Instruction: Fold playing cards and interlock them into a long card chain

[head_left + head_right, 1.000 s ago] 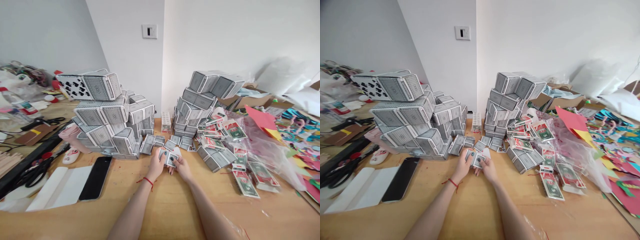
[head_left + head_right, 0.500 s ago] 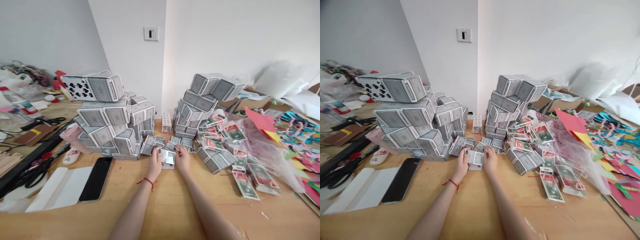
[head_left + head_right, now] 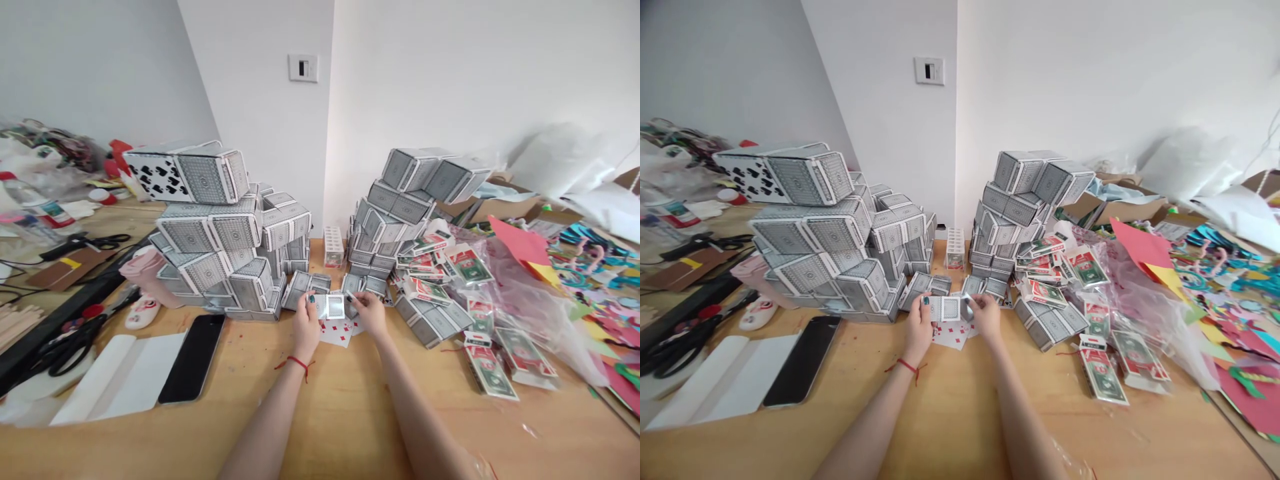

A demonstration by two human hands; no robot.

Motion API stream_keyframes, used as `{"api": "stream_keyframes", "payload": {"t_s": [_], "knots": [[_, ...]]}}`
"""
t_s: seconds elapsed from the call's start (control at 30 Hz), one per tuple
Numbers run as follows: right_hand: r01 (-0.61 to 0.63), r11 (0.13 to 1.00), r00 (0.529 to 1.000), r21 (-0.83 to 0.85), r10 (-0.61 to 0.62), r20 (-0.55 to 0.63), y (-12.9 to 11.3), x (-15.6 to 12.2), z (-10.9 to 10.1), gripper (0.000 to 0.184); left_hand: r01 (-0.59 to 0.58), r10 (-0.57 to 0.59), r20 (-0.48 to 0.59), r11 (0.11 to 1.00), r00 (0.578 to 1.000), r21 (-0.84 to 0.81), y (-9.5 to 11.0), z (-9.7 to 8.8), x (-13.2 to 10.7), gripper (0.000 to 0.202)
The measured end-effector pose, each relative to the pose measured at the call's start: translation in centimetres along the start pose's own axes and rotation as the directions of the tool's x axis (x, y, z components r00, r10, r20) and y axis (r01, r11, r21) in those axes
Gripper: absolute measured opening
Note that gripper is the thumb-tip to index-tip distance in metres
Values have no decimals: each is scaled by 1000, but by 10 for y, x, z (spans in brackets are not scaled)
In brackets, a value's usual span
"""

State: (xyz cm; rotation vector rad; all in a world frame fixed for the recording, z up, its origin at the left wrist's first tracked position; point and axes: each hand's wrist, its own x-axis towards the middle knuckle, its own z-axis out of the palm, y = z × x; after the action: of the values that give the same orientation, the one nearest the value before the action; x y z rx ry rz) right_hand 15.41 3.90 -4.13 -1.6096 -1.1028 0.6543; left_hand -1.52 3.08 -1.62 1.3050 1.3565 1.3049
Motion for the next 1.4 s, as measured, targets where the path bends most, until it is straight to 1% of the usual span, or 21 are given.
{"api": "stream_keyframes", "payload": {"t_s": [0.07, 0.1, 0.2, 0.3, 0.5, 0.67, 0.87, 1.07, 1.27, 1.4], "knots": [[-109, 981, 993, 159, 102, 53, 2, -7, -4, 32, 5, -6, -28, 1000, 1000, -30, 1, 0, 0, 40], [-142, 962, 988, 235, 126, 85, 3, -11, -5, 34, 8, -9, -41, 999, 999, -44, 2, -1, 0, 40], [-163, 895, 983, 416, 110, 149, 0, -22, -6, 35, 14, -18, -52, 998, 998, -69, 0, -1, 2, 39], [-161, 862, 977, 480, 71, 201, -5, -27, -6, 33, 7, -10, -45, 998, 999, -63, -3, -1, 3, 40], [-195, 837, 966, 511, 73, 249, -8, -27, -5, 33, -22, 21, -23, 999, 1000, -42, -4, 0, 2, 41], [-208, 825, 966, 525, 90, 242, -8, -28, -4, 34, -37, 35, -32, 998, 999, -46, 0, -3, 3, 39], [-214, 826, 965, 522, 96, 244, -12, -28, -5, 38, -63, 63, -39, 998, 997, -23, -2, -5, 5, 36], [-208, 835, 967, 510, 97, 237, -12, -29, -5, 38, -44, 44, -28, 999, 999, -10, -1, -5, 4, 37], [-181, 855, 971, 486, 77, 227, -15, -30, -3, 39, -135, 142, -76, 987, 987, 89, -4, -6, 6, 35], [-176, 871, 972, 458, 80, 221, -19, -31, -3, 40, -150, 160, -90, 983, 983, 109, -3, -6, 5, 32]]}}
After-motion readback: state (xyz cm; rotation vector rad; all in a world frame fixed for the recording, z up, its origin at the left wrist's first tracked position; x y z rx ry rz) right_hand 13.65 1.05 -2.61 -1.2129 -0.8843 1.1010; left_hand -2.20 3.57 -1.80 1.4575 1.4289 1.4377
